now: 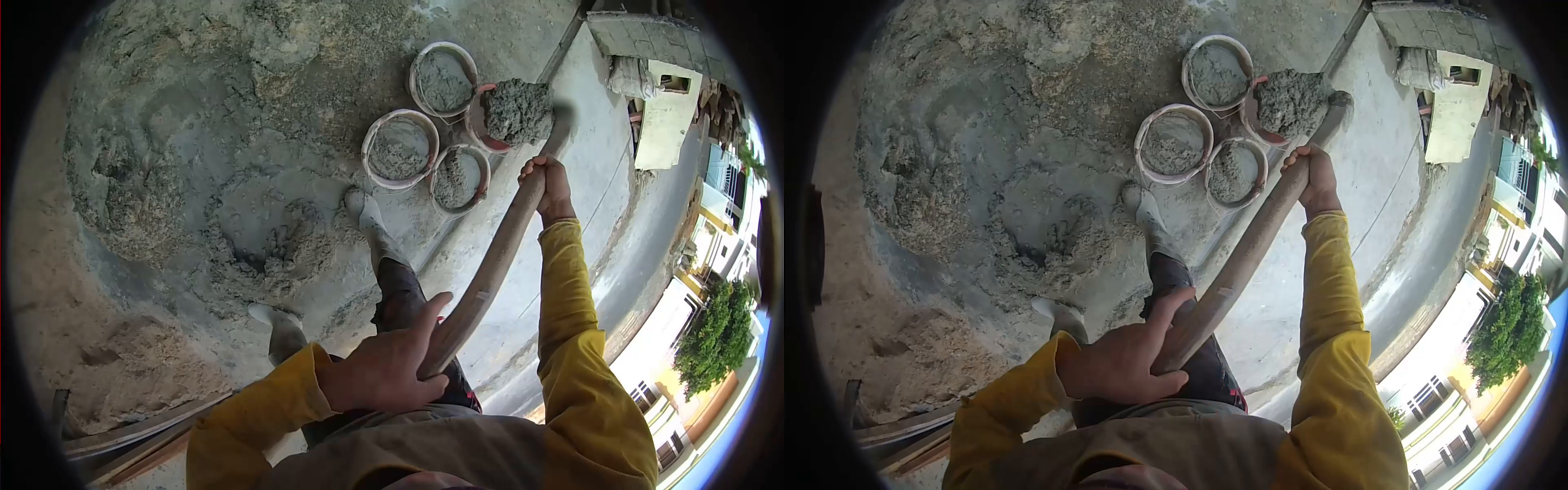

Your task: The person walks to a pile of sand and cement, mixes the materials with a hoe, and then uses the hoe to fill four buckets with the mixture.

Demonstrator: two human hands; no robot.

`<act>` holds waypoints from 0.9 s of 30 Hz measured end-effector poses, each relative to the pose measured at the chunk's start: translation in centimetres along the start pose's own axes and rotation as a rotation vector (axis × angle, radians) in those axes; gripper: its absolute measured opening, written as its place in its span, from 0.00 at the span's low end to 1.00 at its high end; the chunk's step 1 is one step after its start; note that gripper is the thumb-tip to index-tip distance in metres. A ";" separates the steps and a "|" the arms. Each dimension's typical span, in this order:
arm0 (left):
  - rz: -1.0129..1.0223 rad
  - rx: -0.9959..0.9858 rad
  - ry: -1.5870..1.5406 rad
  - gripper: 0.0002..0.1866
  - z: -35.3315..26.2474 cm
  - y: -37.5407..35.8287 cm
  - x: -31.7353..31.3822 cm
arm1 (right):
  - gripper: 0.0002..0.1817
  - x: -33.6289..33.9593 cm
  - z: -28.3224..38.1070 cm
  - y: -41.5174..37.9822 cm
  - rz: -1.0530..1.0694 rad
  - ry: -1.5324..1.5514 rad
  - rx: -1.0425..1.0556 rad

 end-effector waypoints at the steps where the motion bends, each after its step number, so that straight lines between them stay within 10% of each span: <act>1: -0.127 0.068 0.131 0.47 4.4 2.2 1.7 | 0.07 -0.1 -1.5 1.5 -0.037 -0.025 -0.040; 6: -0.392 0.231 0.558 0.35 22.4 14.3 9.3 | 0.03 0.2 -10.3 11.0 -0.146 0.013 -0.091; 12: -0.525 0.286 0.509 0.26 29.8 15.8 11.5 | 0.06 0.5 -14.7 11.4 -0.241 0.084 0.007; 18: -0.753 0.054 0.284 0.16 30.4 1.3 2.2 | 0.06 -4.2 -16.3 -3.1 0.048 0.064 -0.008; 27: -0.655 0.244 -0.119 0.16 38.4 -16.7 -12.5 | 0.05 -20.1 -31.8 -17.9 0.128 -0.173 -0.052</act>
Point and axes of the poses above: each hand's wrist, its own y-axis towards the middle knuckle, its own x-axis out of the back of the hand, z = x × y, the point moved 8 cm from there along y, towards the middle knuckle, and after that the axes turned 3 degrees about -z, right-handed, at the moved point
